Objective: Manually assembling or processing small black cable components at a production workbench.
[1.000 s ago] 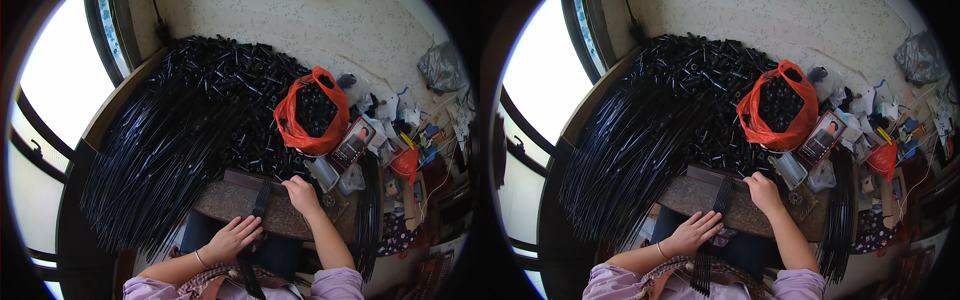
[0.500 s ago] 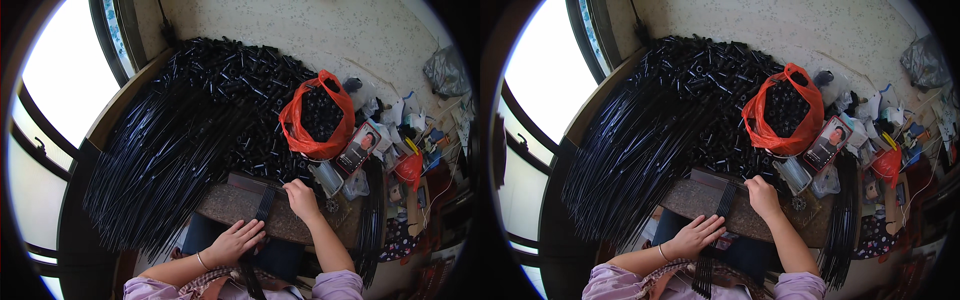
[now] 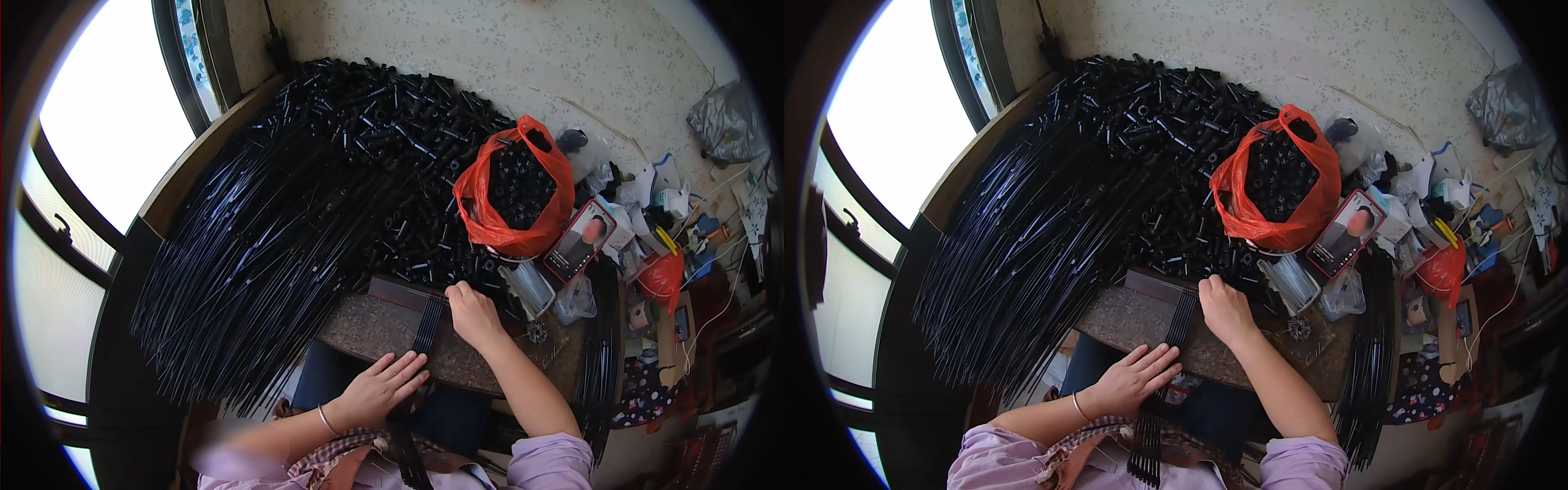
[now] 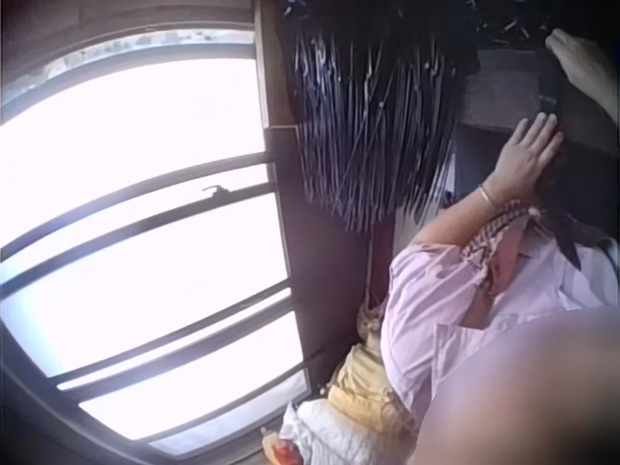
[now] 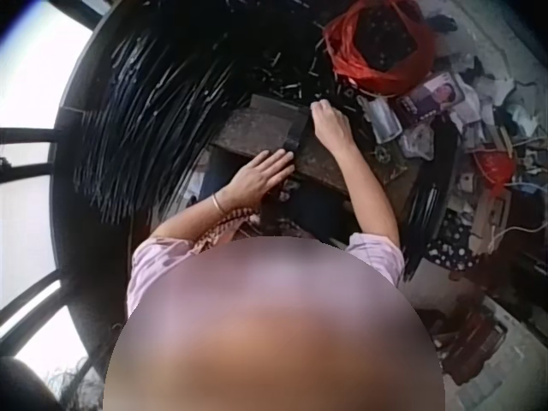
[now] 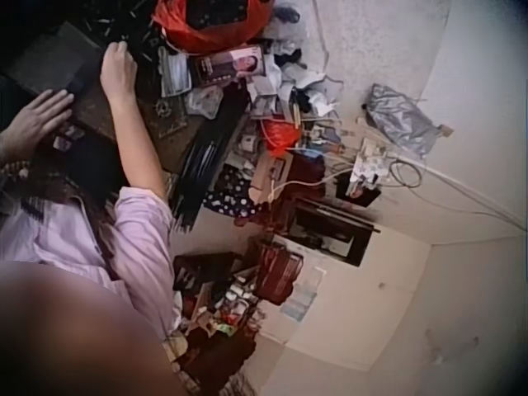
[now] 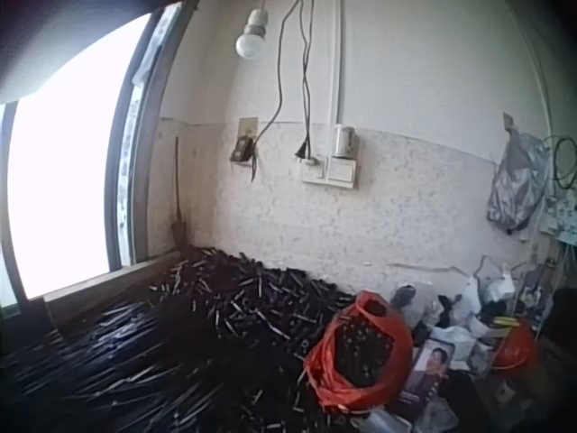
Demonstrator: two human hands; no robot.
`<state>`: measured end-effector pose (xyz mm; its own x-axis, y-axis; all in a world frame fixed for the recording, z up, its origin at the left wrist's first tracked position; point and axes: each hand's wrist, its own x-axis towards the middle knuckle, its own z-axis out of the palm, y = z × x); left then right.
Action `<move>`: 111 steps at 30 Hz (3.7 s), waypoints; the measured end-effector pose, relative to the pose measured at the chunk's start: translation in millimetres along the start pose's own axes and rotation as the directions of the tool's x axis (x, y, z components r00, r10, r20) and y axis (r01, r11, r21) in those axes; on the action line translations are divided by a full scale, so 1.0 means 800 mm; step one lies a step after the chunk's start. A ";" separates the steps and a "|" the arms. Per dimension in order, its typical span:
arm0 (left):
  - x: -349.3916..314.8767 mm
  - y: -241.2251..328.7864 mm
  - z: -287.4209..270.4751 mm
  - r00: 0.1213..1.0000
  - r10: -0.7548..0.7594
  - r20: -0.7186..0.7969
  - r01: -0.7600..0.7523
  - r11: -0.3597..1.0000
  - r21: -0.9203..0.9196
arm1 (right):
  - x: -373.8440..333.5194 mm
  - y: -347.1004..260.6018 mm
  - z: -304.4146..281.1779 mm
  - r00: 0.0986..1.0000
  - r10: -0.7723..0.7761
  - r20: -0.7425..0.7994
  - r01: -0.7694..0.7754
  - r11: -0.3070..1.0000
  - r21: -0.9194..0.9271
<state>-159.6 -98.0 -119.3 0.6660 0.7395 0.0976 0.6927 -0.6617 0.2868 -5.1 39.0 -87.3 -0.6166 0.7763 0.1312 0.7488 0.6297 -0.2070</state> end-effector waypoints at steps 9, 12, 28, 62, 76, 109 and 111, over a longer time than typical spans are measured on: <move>-0.007 -0.006 -0.003 0.998 -0.024 0.049 0.030 0.993 -0.118 | -0.039 0.046 -0.009 0.946 -0.198 -0.259 0.231 0.967 0.105; -0.006 -0.009 -0.006 0.998 -0.017 0.061 0.024 0.992 -0.123 | -0.035 0.042 -0.002 0.955 -0.129 -0.268 0.171 0.976 0.139; -0.014 -0.009 -0.006 0.999 0.012 0.052 -0.006 0.995 -0.102 | 0.000 -0.002 0.002 0.994 0.005 -0.108 0.030 0.948 0.318; 0.008 0.128 -0.141 0.457 -0.831 -0.317 -0.469 0.078 -0.880 | -0.206 -0.220 -0.080 0.911 -0.006 0.413 -0.409 -0.151 0.900; 0.008 0.151 -0.164 0.884 0.038 -0.466 -0.443 0.384 -0.810 | -0.153 -0.124 -0.182 0.605 0.608 -0.514 0.672 -0.043 0.740; 0.161 -0.134 -0.120 0.621 -0.689 -0.374 0.599 0.725 -0.341 | -0.110 -0.072 0.006 0.756 0.641 0.131 0.161 -0.378 0.912; 0.171 -0.123 -0.119 0.632 -0.698 -0.339 0.707 0.697 -0.117 | -0.112 -0.076 0.005 0.766 0.637 0.092 0.205 -0.376 0.904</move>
<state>-163.1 80.2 -43.7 -0.1563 0.9704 0.1843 0.9216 0.0762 0.3805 3.9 -69.2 -90.3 -0.0175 0.9926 -0.1202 -0.6275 -0.1045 -0.7715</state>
